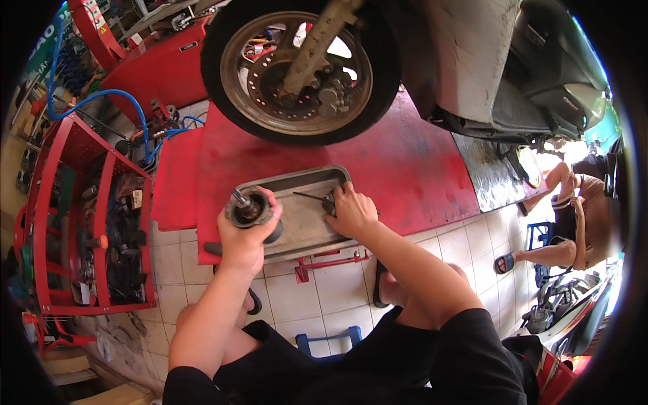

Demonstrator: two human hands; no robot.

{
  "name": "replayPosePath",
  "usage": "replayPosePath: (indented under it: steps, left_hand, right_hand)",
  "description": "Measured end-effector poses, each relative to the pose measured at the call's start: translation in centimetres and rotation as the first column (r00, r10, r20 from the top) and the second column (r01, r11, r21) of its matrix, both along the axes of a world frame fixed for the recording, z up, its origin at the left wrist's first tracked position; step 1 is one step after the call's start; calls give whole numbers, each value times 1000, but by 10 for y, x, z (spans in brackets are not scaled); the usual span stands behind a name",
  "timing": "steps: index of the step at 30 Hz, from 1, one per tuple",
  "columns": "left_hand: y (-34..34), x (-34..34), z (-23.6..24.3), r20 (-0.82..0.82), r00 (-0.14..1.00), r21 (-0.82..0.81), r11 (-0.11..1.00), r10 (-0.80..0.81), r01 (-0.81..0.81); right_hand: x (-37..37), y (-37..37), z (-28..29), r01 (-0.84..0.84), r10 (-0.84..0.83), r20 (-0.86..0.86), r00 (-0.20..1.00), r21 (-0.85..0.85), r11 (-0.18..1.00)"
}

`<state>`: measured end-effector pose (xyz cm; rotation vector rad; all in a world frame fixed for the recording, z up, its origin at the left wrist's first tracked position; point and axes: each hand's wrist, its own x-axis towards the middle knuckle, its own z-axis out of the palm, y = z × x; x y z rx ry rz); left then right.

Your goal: The person sits on a low stool in a workshop, holding a cylindrical metal component in their left hand. They use a thin metal rod in their right hand to probe and manipulate internal parts of the cylinder, occasionally rotating the object to access different angles. The person places the component into a metal tray and picks up other small parts to inspect them.

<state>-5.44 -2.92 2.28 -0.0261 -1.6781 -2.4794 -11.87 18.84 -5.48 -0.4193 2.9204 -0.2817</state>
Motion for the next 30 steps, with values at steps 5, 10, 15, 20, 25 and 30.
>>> replayPosePath:
  steps: [5,10,15,20,25,30]
  left_hand:
    - [4,3,10,216,958,228,964,-190,140]
    - [-2,-4,5,264,911,230,938,-316,259]
    - [0,-4,-1,175,960,-347,899,-219,268]
    - [7,7,12,128,976,-601,769,-176,218]
    - [13,10,15,15,975,-452,868,-222,205]
    - [18,8,21,-102,974,-467,874,-204,134]
  right_hand:
    - [0,-1,-11,42,-42,-24,999,4,999]
    - [-13,-1,19,109,-132,-64,989,-281,953]
    - [-28,35,49,274,-47,276,960,-889,366]
    - [-17,70,58,538,486,426,763,-836,-112]
    - [-9,72,63,539,569,403,717,-838,-85]
    - [-6,71,57,528,586,400,704,-848,-56]
